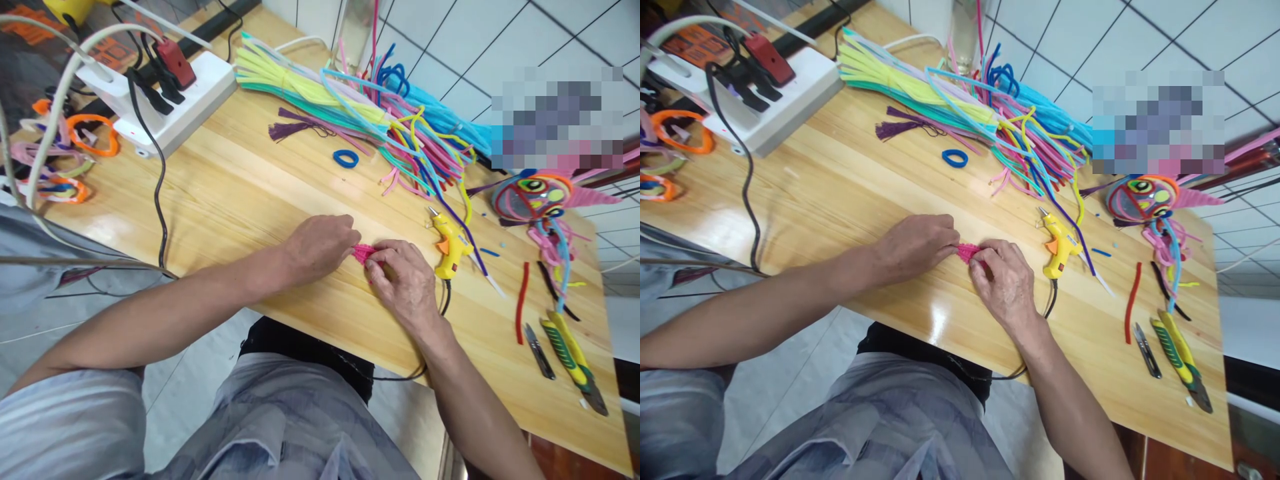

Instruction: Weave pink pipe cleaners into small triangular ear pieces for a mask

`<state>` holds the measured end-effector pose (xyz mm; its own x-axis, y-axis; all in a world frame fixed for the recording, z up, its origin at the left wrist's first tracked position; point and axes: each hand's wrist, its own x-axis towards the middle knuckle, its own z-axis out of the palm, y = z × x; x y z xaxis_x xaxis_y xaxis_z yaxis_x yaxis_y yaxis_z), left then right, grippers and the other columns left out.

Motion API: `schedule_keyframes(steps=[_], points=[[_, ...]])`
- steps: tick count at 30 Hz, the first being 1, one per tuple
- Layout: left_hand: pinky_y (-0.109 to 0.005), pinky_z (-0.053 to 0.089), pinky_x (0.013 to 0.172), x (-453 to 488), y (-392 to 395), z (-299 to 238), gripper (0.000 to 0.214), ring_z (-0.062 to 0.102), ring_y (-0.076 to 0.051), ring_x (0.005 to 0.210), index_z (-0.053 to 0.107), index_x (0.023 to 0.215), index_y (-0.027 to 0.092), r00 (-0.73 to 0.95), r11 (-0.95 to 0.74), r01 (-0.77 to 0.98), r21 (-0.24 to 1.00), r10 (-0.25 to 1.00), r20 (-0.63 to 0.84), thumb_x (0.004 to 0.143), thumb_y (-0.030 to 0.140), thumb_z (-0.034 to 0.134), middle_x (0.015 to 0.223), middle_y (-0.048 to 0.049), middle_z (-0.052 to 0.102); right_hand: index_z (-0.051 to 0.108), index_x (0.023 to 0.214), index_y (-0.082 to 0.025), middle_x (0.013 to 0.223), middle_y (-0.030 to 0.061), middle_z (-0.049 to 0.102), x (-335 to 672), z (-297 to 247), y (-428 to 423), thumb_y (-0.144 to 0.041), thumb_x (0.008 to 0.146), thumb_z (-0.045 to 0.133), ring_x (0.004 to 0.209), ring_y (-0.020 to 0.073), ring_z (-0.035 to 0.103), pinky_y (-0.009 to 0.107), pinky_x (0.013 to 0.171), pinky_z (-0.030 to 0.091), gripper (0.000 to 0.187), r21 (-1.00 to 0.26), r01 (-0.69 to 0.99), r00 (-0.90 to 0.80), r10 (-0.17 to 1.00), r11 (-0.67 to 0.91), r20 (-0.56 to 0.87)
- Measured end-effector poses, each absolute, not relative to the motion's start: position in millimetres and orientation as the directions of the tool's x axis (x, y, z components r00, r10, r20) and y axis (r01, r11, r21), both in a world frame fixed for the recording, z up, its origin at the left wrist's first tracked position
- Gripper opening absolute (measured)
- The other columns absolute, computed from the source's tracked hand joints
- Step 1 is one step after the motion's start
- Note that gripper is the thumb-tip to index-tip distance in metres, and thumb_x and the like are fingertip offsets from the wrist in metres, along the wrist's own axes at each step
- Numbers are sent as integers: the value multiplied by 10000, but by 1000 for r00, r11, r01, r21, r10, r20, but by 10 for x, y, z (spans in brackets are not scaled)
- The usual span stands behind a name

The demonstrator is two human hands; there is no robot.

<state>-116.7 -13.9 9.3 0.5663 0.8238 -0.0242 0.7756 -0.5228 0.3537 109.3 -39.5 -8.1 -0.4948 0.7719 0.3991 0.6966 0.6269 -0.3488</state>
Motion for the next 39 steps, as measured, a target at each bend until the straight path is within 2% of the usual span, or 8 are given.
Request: schedule_keyframes(steps=[8,12,20,26,34,39], points=[[-322,460,712,-1146,-136,115,292,683,-215,829,808,1022,141,560,-507,784,358,827,-54,1085,230,537,975,-112,722,729,898,-224,1165,123,763,1093,-110,-419,-181,969,708,964,254,681,415,833,571,86,-197,724,-518,710,661,477],[-329,465,725,-1144,-136,138,298,697,-225,861,803,1029,140,554,-497,793,352,829,-77,1093,237,528,1000,-116,729,721,909,-237,1073,95,766,1077,-94,-424,-169,983,703,938,246,657,408,834,556,103,-145,721,-547,685,677,481],[-344,497,756,-1142,-146,102,247,725,-253,930,770,1042,142,539,-483,798,360,840,-68,1086,250,553,1034,-116,730,693,943,-238,1058,72,809,1076,-96,-416,-157,1012,685,962,234,706,389,864,565,106,-173,684,-581,673,708,458],[-315,525,827,-1141,-175,65,212,719,-228,1042,651,1263,160,510,-469,778,419,860,17,1074,188,558,1190,-108,717,691,939,-240,1046,73,810,1077,-100,-423,-165,1016,675,958,231,716,382,853,570,108,-160,697,-577,679,699,454],[-322,501,753,-1128,-187,37,257,699,-223,922,706,1158,199,595,-568,758,319,803,16,1044,98,499,1045,-82,701,699,945,-233,1051,80,801,1071,-86,-428,-153,1025,645,953,222,724,371,872,586,126,-169,695,-579,684,699,443],[-323,500,750,-1128,-180,59,282,695,-216,908,750,1101,183,599,-560,758,334,800,-17,1070,123,477,1043,-87,702,705,963,-224,1078,90,803,1079,-93,-430,-148,1016,664,965,230,733,370,875,604,101,-180,697,-573,690,694,443]])
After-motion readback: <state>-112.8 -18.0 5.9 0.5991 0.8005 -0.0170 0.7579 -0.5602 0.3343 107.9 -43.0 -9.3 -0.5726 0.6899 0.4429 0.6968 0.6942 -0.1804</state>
